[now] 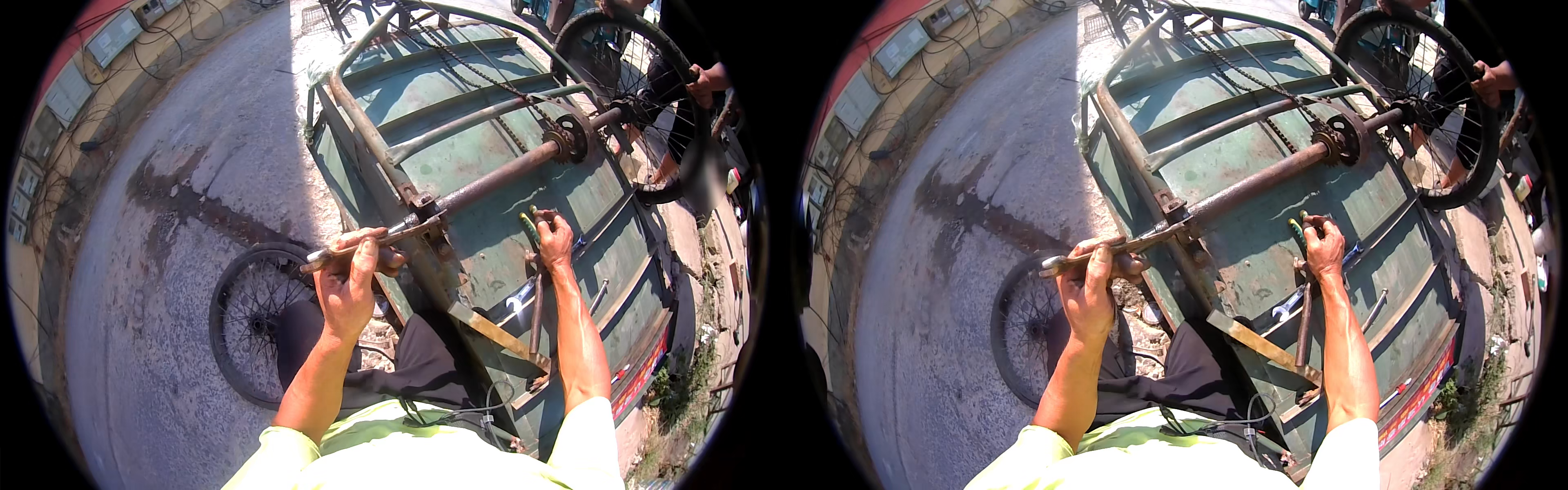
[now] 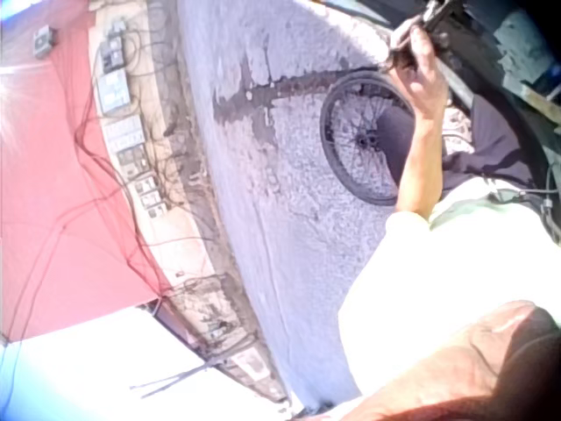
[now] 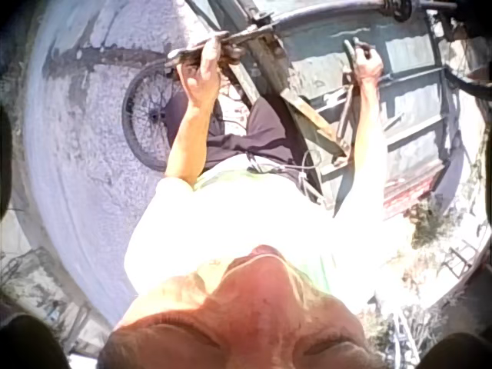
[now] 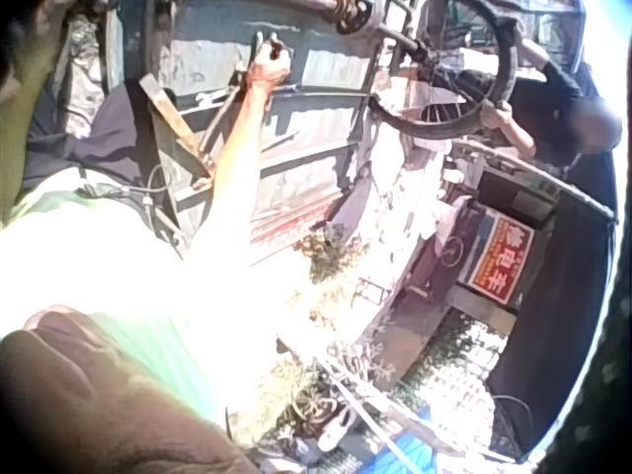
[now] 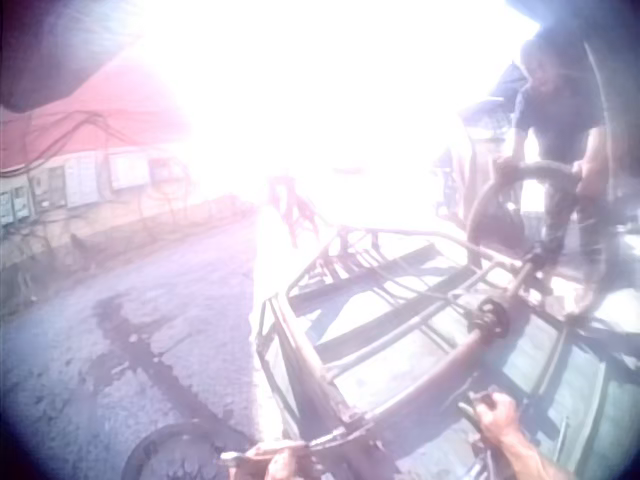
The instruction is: The person uses a hammer and a metal rod to tap and adjust a component on the rear axle of a bicycle frame. The bicycle is positioned upside down on a green metal cart, and the person repeatedly strikes the axle area while holding the rod in place.
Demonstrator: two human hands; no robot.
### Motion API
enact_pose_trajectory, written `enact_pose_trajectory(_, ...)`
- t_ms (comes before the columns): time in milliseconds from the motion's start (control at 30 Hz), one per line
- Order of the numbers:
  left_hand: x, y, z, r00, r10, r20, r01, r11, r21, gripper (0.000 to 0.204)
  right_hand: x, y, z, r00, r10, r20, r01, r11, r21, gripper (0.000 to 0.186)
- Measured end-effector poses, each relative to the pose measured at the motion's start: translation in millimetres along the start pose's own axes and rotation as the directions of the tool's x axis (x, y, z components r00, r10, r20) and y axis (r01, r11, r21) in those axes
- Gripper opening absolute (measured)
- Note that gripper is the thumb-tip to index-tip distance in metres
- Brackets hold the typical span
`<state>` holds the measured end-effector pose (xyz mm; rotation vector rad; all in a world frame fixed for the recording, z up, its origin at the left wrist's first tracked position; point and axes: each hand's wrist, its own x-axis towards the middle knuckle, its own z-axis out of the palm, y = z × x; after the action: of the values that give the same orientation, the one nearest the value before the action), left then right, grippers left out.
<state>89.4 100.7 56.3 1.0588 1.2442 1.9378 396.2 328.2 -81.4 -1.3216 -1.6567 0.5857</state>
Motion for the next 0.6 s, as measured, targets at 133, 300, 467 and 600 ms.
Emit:
enact_pose_trajectory(133, -13, -20, 4, 1.0, -0.015, -0.006, 0.014, 0.982, -0.189, 0.024, 0, 1, 2, 1.0, -0.011, -0.008, 0.011, 0.999, 0.041, 0.027)
enact_pose_trajectory(300, -17, -28, 13, 0.995, -0.05, -0.081, 0.032, 0.975, -0.218, 0.022, -1, -3, 0, 1.0, 0.002, 0.021, -0.002, 1.0, 0.029, 0.029)
enact_pose_trajectory(467, 7, -2, 23, 0.997, 0.027, 0.068, -0.031, 0.998, 0.054, 0.014, 0, 4, 1, 0.999, -0.038, -0.016, 0.039, 0.998, 0.046, 0.026)
enact_pose_trajectory(600, 56, 41, 45, 0.879, -0.005, 0.476, -0.275, 0.811, 0.516, 0.011, 0, 1, 5, 1.0, -0.025, 0.014, 0.024, 0.998, 0.053, 0.026)
